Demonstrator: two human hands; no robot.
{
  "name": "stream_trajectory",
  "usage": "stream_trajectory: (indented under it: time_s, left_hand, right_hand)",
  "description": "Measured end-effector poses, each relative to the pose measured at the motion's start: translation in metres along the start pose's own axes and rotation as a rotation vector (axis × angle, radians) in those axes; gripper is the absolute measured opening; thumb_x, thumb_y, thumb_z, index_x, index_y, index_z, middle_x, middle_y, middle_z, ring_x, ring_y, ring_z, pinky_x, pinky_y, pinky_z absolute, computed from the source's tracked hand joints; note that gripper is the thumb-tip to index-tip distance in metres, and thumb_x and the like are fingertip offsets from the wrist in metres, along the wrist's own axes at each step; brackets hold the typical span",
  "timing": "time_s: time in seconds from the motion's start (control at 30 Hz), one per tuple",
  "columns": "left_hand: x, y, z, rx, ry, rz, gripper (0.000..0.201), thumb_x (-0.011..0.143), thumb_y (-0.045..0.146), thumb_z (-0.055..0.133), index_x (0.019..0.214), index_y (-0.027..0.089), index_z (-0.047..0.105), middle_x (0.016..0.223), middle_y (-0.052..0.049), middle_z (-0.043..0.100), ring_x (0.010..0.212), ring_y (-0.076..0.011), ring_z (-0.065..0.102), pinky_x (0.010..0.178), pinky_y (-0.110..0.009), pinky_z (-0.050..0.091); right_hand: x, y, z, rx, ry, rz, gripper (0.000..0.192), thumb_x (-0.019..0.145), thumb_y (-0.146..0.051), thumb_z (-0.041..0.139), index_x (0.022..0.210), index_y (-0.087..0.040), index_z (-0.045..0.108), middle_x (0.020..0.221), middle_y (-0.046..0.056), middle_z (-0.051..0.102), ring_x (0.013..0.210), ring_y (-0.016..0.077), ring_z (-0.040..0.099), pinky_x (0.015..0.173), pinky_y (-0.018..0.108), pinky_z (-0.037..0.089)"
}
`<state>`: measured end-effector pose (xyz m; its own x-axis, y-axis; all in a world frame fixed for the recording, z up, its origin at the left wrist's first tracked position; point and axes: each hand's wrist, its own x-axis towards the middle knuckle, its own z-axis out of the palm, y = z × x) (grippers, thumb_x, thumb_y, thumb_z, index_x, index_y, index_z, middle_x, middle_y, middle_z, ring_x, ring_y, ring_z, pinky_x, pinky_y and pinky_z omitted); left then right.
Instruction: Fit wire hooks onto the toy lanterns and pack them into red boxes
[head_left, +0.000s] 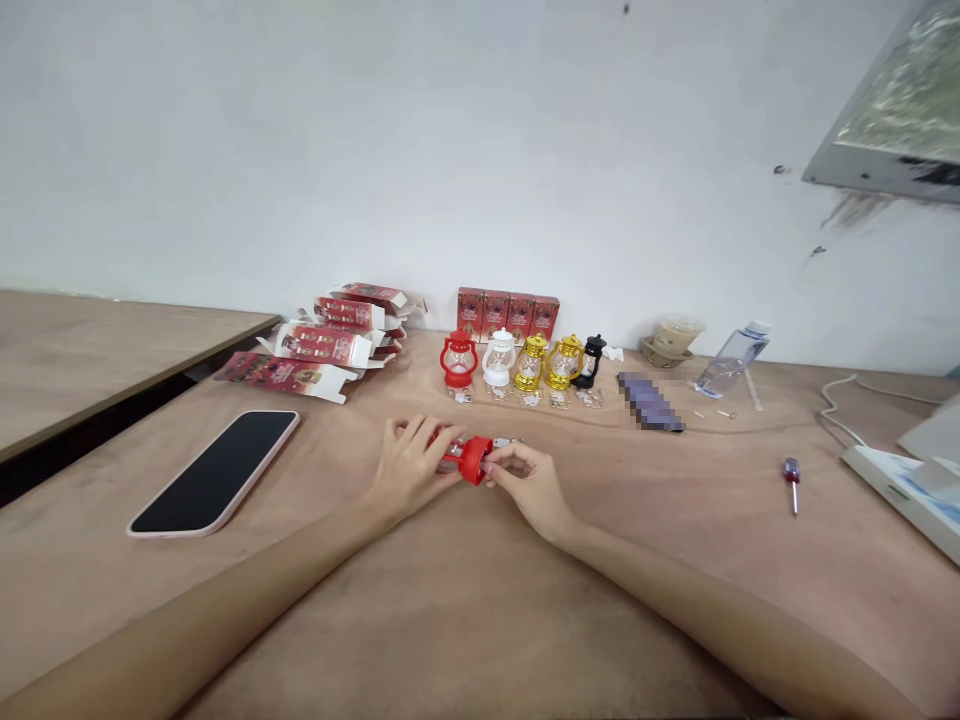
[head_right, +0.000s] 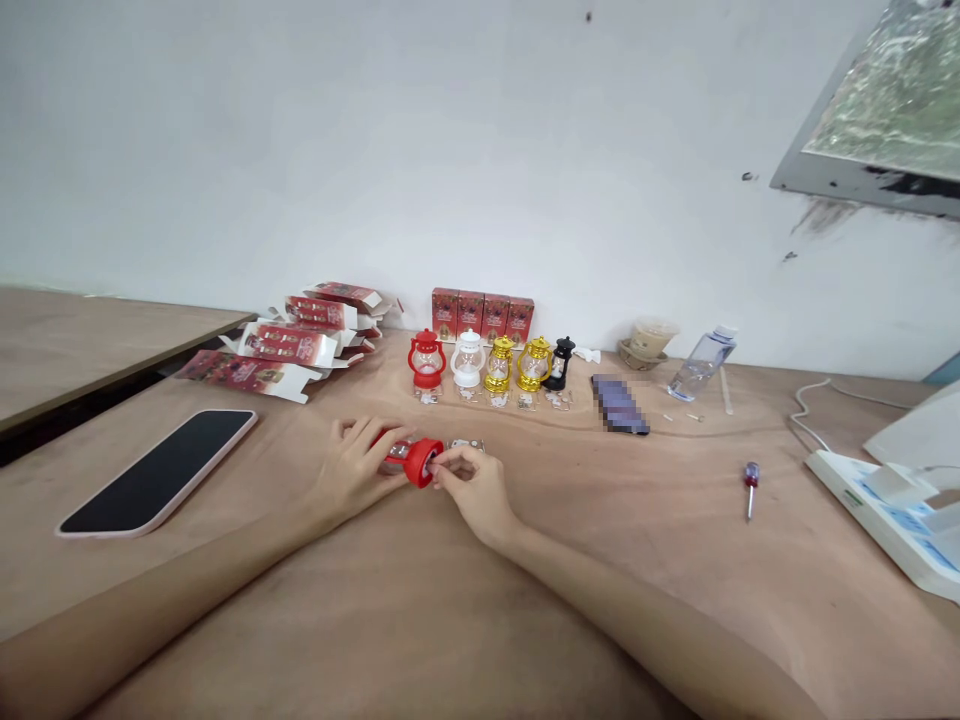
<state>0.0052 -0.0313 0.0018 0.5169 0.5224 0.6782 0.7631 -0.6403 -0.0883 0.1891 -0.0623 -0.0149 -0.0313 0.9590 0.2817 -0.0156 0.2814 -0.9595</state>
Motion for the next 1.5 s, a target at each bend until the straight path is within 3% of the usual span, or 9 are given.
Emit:
stream_trajectory:
  time_s: [0.17, 0.3, 0.5, 0.8, 0.9, 1.03, 1.17, 1.3, 1.5]
  left_hand:
    - [-0.001, 0.001, 0.0, 0.039, 0.05, 0.047, 0.028, 0.083, 0.037, 0.055, 0.104, 0.02, 0.059, 0.098, -0.009, 0.065, 0.086, -0.0232, 0.056, 0.075, -0.038, 0.029]
    - [0.0, 0.001, 0.001, 0.015, 0.059, 0.087, 0.029, 0.083, 0.037, 0.055, 0.105, 0.019, 0.057, 0.097, -0.009, 0.066, 0.085, -0.0227, 0.057, 0.076, -0.039, 0.03]
    - [-0.003, -0.002, 0.006, -0.118, 0.079, 0.007, 0.036, 0.079, 0.041, 0.058, 0.105, 0.017, 0.051, 0.097, -0.009, 0.064, 0.088, -0.023, 0.058, 0.079, -0.038, 0.034]
    - [-0.005, -0.009, 0.012, -0.293, 0.079, -0.099, 0.042, 0.075, 0.034, 0.065, 0.109, 0.017, 0.048, 0.107, -0.01, 0.052, 0.098, -0.0228, 0.054, 0.082, -0.033, 0.045]
    - [-0.004, -0.009, 0.013, -0.315, 0.069, -0.138, 0.043, 0.073, 0.029, 0.066, 0.11, 0.018, 0.048, 0.104, -0.008, 0.053, 0.095, -0.0223, 0.055, 0.082, -0.034, 0.046]
    - [-0.003, -0.009, 0.013, -0.345, 0.044, -0.204, 0.044, 0.071, 0.023, 0.065, 0.111, 0.018, 0.047, 0.106, -0.007, 0.055, 0.099, -0.0232, 0.054, 0.085, -0.037, 0.046]
    - [-0.002, -0.007, 0.01, -0.343, 0.009, -0.239, 0.042, 0.071, 0.025, 0.066, 0.108, 0.018, 0.048, 0.104, -0.008, 0.056, 0.097, -0.0241, 0.055, 0.082, -0.037, 0.047]
    - [-0.001, -0.005, 0.007, -0.335, -0.019, -0.246, 0.041, 0.072, 0.027, 0.065, 0.109, 0.018, 0.048, 0.106, -0.008, 0.056, 0.098, -0.0242, 0.056, 0.083, -0.038, 0.047]
    - [-0.001, -0.005, 0.01, -0.313, 0.003, -0.217, 0.042, 0.071, 0.027, 0.065, 0.109, 0.018, 0.049, 0.105, -0.007, 0.057, 0.098, -0.0239, 0.057, 0.082, -0.037, 0.047]
  right_hand:
    - [0.002, 0.002, 0.003, 0.136, 0.018, 0.062, 0.027, 0.063, -0.034, 0.073, 0.068, -0.02, 0.05, 0.059, -0.005, 0.059, 0.05, 0.0105, 0.058, 0.051, 0.024, 0.049]
    - [0.0, 0.0, 0.003, 0.153, -0.014, 0.044, 0.025, 0.065, -0.034, 0.072, 0.072, -0.02, 0.052, 0.062, -0.004, 0.06, 0.052, 0.0106, 0.059, 0.053, 0.025, 0.051]
    - [-0.003, -0.002, 0.0, 0.128, 0.054, -0.034, 0.02, 0.072, -0.033, 0.068, 0.081, -0.02, 0.055, 0.071, -0.001, 0.063, 0.061, 0.0119, 0.06, 0.06, 0.027, 0.052]
    - [0.012, 0.0, -0.039, -0.397, 0.197, -0.222, 0.012, 0.084, -0.031, 0.052, 0.084, -0.02, 0.055, 0.08, 0.003, 0.062, 0.073, 0.0153, 0.058, 0.068, 0.029, 0.048]
    - [0.001, -0.01, -0.042, -0.53, 0.004, -0.434, 0.01, 0.085, -0.023, 0.048, 0.088, -0.019, 0.056, 0.082, 0.005, 0.063, 0.076, 0.016, 0.058, 0.071, 0.031, 0.048]
    - [-0.028, -0.033, -0.03, -0.593, -0.518, -0.77, 0.019, 0.083, -0.021, 0.05, 0.1, -0.018, 0.057, 0.099, 0.009, 0.065, 0.092, 0.0174, 0.058, 0.084, 0.035, 0.046]
    - [-0.058, -0.054, -0.009, -0.585, -0.977, -0.886, 0.028, 0.088, -0.029, 0.044, 0.11, -0.021, 0.059, 0.127, 0.006, 0.058, 0.119, 0.0156, 0.05, 0.1, 0.033, 0.04]
    - [-0.085, -0.061, 0.001, -0.542, -1.266, -0.855, 0.032, 0.094, -0.025, 0.035, 0.112, -0.016, 0.061, 0.129, 0.005, 0.057, 0.128, 0.0145, 0.042, 0.11, 0.028, 0.03]
    - [-0.119, -0.043, -0.008, -0.478, -1.263, -0.416, 0.044, 0.096, -0.023, 0.034, 0.139, -0.015, 0.031, 0.132, 0.003, 0.054, 0.121, 0.0039, 0.048, 0.1, 0.008, 0.035]
